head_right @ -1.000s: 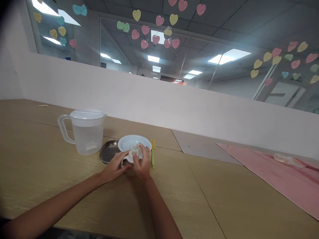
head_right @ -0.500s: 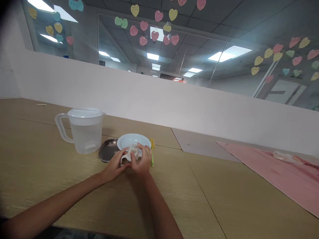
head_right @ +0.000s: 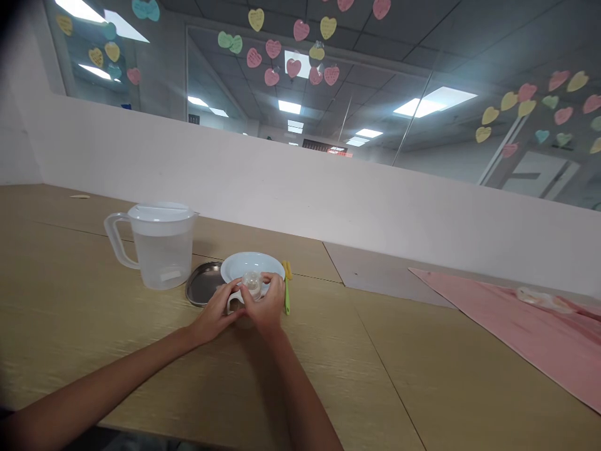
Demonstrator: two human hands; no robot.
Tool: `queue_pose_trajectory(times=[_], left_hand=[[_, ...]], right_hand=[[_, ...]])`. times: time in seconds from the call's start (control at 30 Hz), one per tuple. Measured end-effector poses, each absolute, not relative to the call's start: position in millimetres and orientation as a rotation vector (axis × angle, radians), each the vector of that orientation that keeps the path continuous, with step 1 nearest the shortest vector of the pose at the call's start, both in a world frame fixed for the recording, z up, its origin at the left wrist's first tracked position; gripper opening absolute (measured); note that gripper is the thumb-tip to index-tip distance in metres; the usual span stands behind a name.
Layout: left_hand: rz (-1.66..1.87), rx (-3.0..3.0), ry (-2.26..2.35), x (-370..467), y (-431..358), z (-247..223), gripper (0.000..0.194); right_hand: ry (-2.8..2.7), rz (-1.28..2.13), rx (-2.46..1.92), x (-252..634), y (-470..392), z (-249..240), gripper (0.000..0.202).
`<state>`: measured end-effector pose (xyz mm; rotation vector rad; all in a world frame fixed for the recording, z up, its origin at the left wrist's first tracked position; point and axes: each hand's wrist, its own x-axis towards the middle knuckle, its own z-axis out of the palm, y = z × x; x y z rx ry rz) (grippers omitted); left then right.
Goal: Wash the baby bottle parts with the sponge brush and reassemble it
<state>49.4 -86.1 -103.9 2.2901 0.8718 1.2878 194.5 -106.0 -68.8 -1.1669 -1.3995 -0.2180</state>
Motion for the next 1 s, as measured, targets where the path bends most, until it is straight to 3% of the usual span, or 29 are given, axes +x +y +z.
queue_pose_trajectory(times=[0.4,0.67,1.0], left_hand=[[1.331,2.369,0.912,52.2,-93.4,-96.6,0.054],[1.292,2.298,0.900,50.5,-86.9,-102.6,0.063],[1.315,2.334,0.822,51.9,-84.3,-108.8,0.061]], right_hand=[[-1.282,-0.205,-1.339,176.5,-114.6,-64.5,0.051],[-1.562,0.137,-1.063,191.6,-110.8,-67.2,0.041],[-1.470,0.123,-1.127,192.8,-107.1,-70.1,0.046]])
